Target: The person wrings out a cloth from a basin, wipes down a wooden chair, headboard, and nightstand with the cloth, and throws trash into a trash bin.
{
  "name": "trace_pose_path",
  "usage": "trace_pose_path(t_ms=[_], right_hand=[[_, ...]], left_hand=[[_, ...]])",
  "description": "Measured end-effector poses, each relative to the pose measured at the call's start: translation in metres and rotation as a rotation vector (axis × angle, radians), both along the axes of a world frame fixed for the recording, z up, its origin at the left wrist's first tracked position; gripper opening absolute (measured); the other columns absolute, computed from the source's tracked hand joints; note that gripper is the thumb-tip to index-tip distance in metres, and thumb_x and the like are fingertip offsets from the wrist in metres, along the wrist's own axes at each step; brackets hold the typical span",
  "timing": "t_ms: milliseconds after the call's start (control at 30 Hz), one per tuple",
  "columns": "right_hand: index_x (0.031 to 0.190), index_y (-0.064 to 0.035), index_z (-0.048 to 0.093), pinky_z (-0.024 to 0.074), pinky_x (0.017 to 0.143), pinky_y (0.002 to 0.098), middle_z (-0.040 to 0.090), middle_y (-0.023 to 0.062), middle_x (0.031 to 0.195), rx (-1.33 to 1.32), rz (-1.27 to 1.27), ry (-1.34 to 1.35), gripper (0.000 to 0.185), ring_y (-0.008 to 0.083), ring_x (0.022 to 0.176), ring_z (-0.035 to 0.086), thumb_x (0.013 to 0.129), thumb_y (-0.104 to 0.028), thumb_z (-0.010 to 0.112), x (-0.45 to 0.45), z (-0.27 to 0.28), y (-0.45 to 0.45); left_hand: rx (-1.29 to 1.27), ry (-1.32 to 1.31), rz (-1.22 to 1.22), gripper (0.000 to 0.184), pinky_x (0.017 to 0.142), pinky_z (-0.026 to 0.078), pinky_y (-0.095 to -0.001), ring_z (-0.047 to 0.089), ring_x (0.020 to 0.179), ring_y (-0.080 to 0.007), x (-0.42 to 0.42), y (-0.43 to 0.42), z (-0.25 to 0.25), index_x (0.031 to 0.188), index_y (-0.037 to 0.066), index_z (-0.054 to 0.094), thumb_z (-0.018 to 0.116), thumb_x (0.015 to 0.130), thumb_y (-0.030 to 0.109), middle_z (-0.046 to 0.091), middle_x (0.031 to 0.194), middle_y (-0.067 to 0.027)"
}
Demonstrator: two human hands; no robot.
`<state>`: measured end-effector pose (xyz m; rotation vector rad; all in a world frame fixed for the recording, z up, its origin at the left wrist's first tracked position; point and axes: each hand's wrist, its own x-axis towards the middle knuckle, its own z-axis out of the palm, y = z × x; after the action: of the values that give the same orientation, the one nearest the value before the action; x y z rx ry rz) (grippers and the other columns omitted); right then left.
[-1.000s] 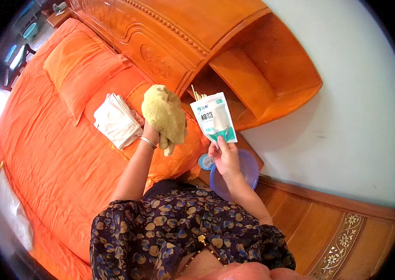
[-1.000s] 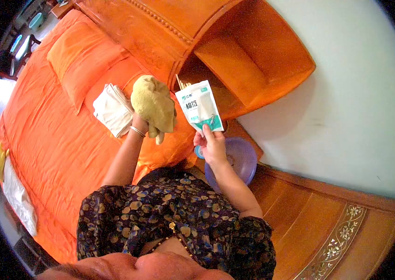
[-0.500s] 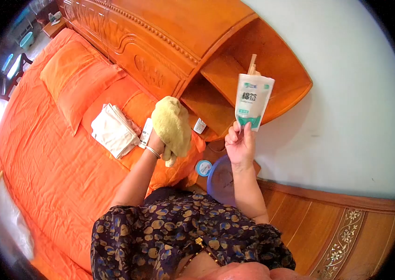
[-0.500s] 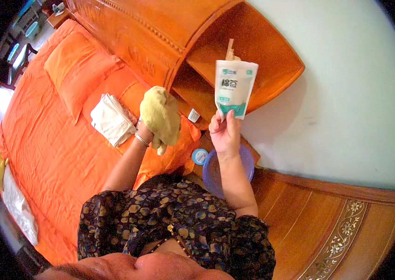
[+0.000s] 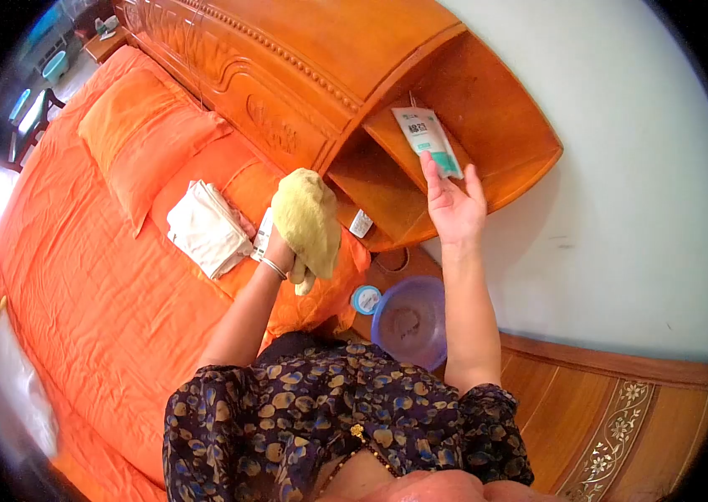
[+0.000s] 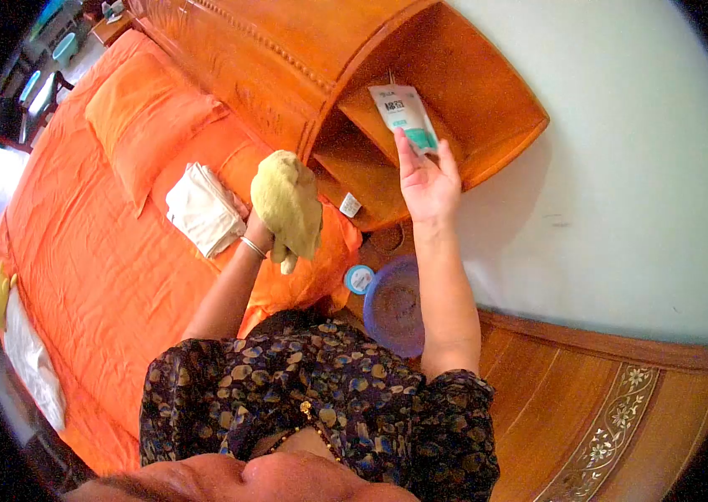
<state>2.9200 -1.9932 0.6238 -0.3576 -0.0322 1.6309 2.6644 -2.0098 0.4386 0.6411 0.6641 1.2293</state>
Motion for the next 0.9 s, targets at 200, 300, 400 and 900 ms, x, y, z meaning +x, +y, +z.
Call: trace_pose_path(t_ms=[200, 300, 400, 900], right_hand=[[0.125, 0.0097, 0.046, 0.0450, 0.104, 0.0422, 0.053, 0.0264, 0.124, 0.036, 0.109, -0.660, 0.042, 0.0363, 0.123, 0.049, 0.100, -0.025, 0.043, -0.013, 0.033, -0.081], [0.111, 0.0029, 0.059, 0.0446, 0.100, 0.0417, 0.059, 0.0195, 0.119, 0.467, -0.454, -1.746, 0.024, 0.0320, 0.113, 0.056, 0.097, -0.015, 0.051, 0.011, 0.059, -0.077], [0.102, -0.0011, 0.065, 0.0433, 0.099, 0.0414, 0.060, 0.0163, 0.117, 0.839, -0.970, -2.516, 0.015, 0.0310, 0.112, 0.056, 0.092, -0.009, 0.057, 0.047, 0.089, -0.032], [0.086, -0.0041, 0.069, 0.0337, 0.109, 0.0446, 0.070, 0.0042, 0.093, 0.923, -0.494, -2.969, 0.015, 0.0191, 0.096, 0.062, 0.091, -0.011, 0.057, 0.070, 0.105, 0.038]], left_hand=[[-0.007, -0.380, -0.075, 0.043, 0.105, 0.037, -0.0372, 0.046, 0.125, -0.0227, 0.010, 0.021, -0.028, 0.142, 0.007, 0.038, 0.042, 0.100, 0.020, 0.048, 0.138, -0.0089], [0.406, 0.248, 0.078, 0.049, 0.106, 0.036, -0.0397, 0.046, 0.125, -0.0270, 0.027, 0.042, -0.012, 0.137, 0.007, 0.041, 0.049, 0.093, 0.027, 0.047, 0.137, -0.0131], [0.773, 0.905, 0.202, 0.056, 0.106, 0.035, -0.0421, 0.046, 0.124, -0.0312, 0.061, 0.065, 0.023, 0.133, 0.007, 0.045, 0.057, 0.086, 0.034, 0.046, 0.137, -0.0172], [0.960, 1.503, 0.151, 0.044, 0.096, 0.043, -0.0427, 0.049, 0.119, -0.0310, 0.121, 0.052, -0.010, 0.119, 0.008, 0.058, 0.060, 0.078, 0.024, 0.053, 0.127, -0.0154]])
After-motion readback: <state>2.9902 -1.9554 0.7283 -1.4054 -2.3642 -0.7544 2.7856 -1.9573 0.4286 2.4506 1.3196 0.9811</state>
